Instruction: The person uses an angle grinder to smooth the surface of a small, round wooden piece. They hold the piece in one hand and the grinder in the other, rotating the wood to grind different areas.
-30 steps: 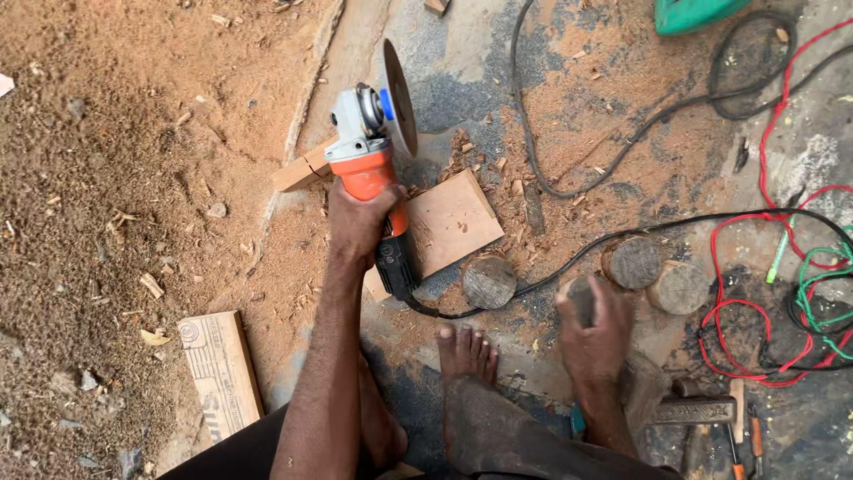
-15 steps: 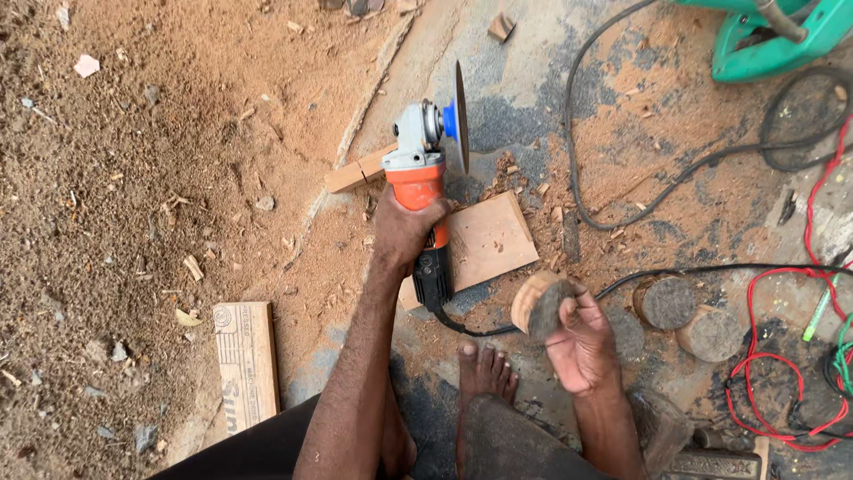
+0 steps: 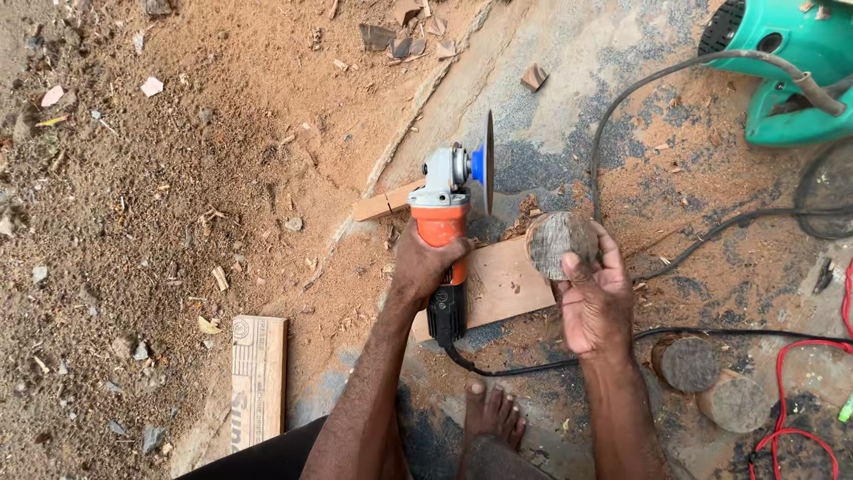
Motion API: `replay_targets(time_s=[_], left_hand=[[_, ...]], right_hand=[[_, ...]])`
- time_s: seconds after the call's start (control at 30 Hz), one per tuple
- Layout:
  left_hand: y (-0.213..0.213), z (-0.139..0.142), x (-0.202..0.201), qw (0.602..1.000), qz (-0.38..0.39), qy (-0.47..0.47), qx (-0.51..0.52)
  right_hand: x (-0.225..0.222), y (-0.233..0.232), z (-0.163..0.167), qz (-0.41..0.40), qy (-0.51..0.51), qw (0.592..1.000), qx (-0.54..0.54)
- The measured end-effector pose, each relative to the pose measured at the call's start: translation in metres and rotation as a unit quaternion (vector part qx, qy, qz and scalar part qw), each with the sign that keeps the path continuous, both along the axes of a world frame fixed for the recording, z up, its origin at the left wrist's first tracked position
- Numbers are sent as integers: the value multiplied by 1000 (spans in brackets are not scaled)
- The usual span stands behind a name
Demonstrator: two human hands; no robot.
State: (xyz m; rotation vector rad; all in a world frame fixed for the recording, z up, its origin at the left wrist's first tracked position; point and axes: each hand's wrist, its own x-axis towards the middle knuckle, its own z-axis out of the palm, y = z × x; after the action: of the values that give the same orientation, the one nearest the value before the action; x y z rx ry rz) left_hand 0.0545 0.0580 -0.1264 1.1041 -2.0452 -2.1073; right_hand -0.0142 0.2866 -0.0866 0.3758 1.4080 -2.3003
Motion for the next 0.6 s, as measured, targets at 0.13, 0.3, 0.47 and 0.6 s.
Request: replay_targets(time_s=[0.13, 0.3, 0.47, 0.6], left_hand=[[-2, 0, 2, 1000, 3, 17, 2], [-3, -1, 4, 1000, 3, -2, 15], [-4, -2, 5, 1000, 8, 5, 15], [-5, -4, 5, 999, 5, 28, 20]], right_hand=[[-4, 10, -3, 9, 15, 1000, -20], [0, 24, -13, 22, 139, 990, 28], [7, 28, -27, 52, 173, 982, 58], [14, 40, -30, 85, 80, 987, -107]])
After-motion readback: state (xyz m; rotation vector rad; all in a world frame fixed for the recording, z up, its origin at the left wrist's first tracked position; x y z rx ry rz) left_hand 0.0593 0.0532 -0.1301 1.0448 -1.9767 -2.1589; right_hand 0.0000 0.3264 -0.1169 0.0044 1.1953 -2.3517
